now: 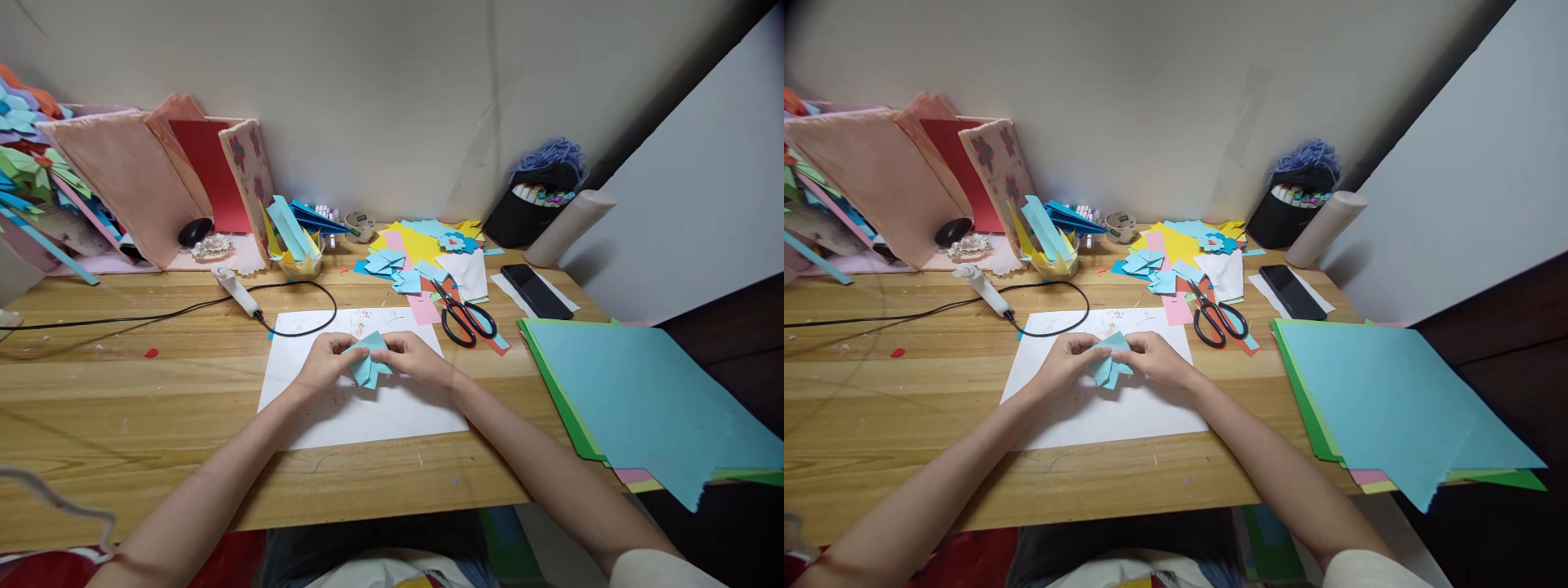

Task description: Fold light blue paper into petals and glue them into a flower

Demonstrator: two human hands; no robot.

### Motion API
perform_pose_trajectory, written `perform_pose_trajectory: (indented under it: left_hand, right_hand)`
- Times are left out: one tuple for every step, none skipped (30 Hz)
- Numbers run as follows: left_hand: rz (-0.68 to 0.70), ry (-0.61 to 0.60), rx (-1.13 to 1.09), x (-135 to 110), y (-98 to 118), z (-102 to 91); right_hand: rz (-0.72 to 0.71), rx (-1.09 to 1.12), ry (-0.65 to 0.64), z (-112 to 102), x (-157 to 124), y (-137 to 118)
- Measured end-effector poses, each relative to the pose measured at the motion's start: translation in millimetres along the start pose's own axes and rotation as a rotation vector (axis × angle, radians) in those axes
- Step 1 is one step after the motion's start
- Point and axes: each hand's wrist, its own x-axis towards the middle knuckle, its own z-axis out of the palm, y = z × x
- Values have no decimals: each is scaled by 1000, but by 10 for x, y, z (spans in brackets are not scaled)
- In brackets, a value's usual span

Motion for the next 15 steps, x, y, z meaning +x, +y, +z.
perform_pose_trajectory:
  left_hand:
    - [1,-6,4,2,-11,0]
    - [4,-6,6,4,-22,1]
    - [8,-2,7,7,-32,2]
    - [11,4,5,11,-41,2]
    - [12,7,2,15,-46,2]
    - [10,8,-1,19,-47,-1]
    - [8,8,-4,22,-45,-6]
    - [7,9,-5,25,-40,-13]
    - [9,8,-5,26,-33,-22]
    - [15,8,1,26,-27,-31]
    - [26,13,14,23,-23,-40]
    - [43,19,36,19,-22,-46]
    - [64,26,68,14,-23,-50]
    - [84,37,106,8,-27,-50]
    - [101,50,144,2,-31,-46]
  right_hand:
    - [-14,-14,42,12,-6,-8]
    - [-28,-26,84,25,-10,-17]
    - [-34,-31,117,33,-12,-25]
    - [-28,-26,130,35,-13,-32]
    - [-8,-12,115,28,-13,-39]
    - [21,10,76,14,-14,-45]
    - [55,35,25,-4,-16,-51]
    - [85,58,-24,-24,-18,-55]
    - [107,77,-56,-39,-21,-58]
    - [118,93,-69,-47,-24,-58]
    - [118,107,-61,-45,-26,-56]
    - [108,118,-38,-33,-26,-51]
    - [90,125,-9,-14,-25,-44]
    - [66,123,20,9,-24,-36]
    - [40,108,49,31,-24,-28]
